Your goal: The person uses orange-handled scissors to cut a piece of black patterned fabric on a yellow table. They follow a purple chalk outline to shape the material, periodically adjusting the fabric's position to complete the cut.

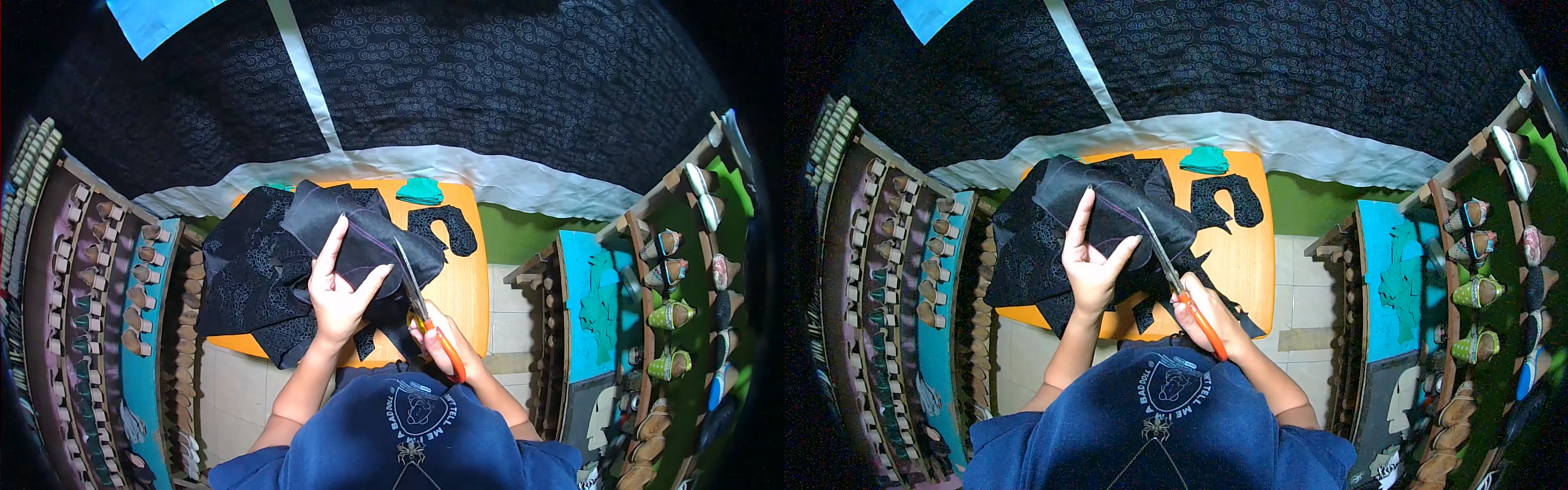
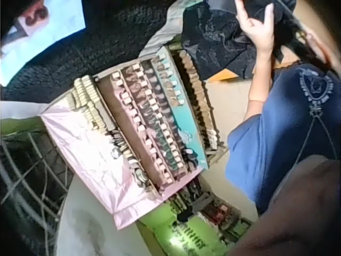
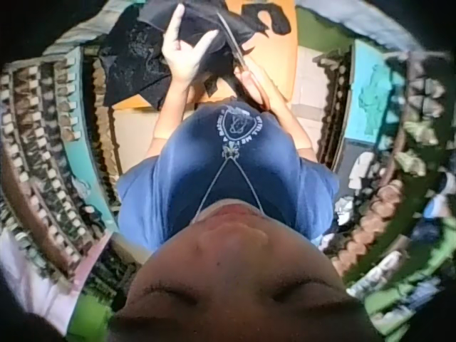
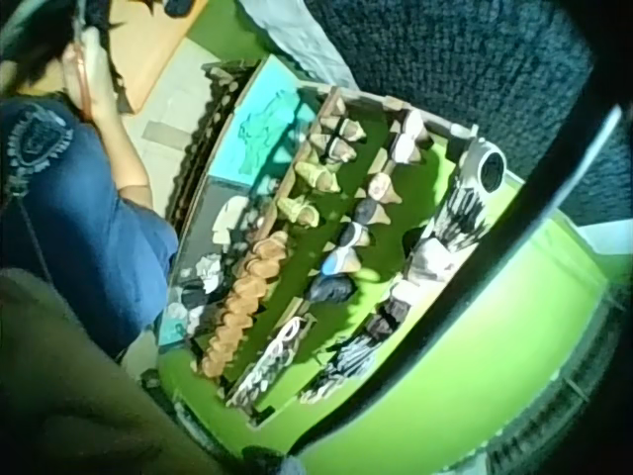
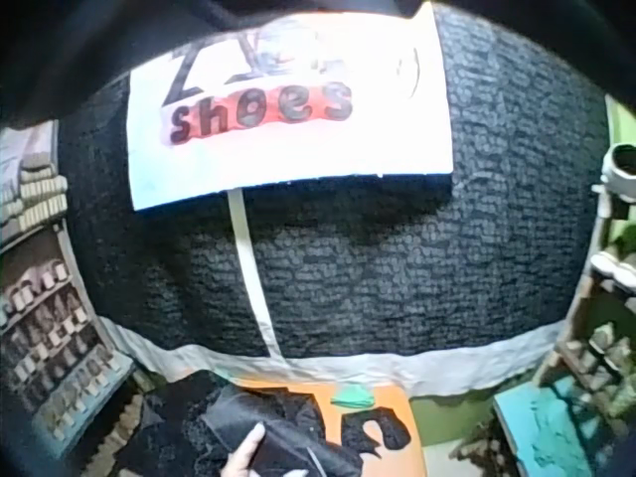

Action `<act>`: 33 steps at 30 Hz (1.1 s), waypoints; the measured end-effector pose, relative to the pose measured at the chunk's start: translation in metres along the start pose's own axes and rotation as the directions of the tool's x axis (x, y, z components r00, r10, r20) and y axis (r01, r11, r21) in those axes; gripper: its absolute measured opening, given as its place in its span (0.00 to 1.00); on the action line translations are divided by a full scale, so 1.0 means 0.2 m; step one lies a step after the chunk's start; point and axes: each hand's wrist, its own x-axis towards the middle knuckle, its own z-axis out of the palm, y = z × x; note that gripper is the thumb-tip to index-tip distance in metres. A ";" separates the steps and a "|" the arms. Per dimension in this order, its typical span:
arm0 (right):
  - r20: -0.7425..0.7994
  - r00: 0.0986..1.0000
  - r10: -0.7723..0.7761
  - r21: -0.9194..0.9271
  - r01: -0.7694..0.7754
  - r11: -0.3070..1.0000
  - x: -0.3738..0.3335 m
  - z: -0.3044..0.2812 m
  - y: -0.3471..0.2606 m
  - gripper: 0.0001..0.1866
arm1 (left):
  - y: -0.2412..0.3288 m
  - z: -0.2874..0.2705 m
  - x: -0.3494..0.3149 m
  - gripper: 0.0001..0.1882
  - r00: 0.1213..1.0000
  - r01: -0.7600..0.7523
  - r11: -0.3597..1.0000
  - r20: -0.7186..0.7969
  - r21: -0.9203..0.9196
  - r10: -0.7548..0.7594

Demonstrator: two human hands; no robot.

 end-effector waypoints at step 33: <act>0.051 0.999 0.003 -0.043 -0.001 0.999 0.00 -0.02 0.01 0.36 | 0.08 -0.06 0.07 0.39 0.957 0.035 0.978 0.275 0.207 -0.093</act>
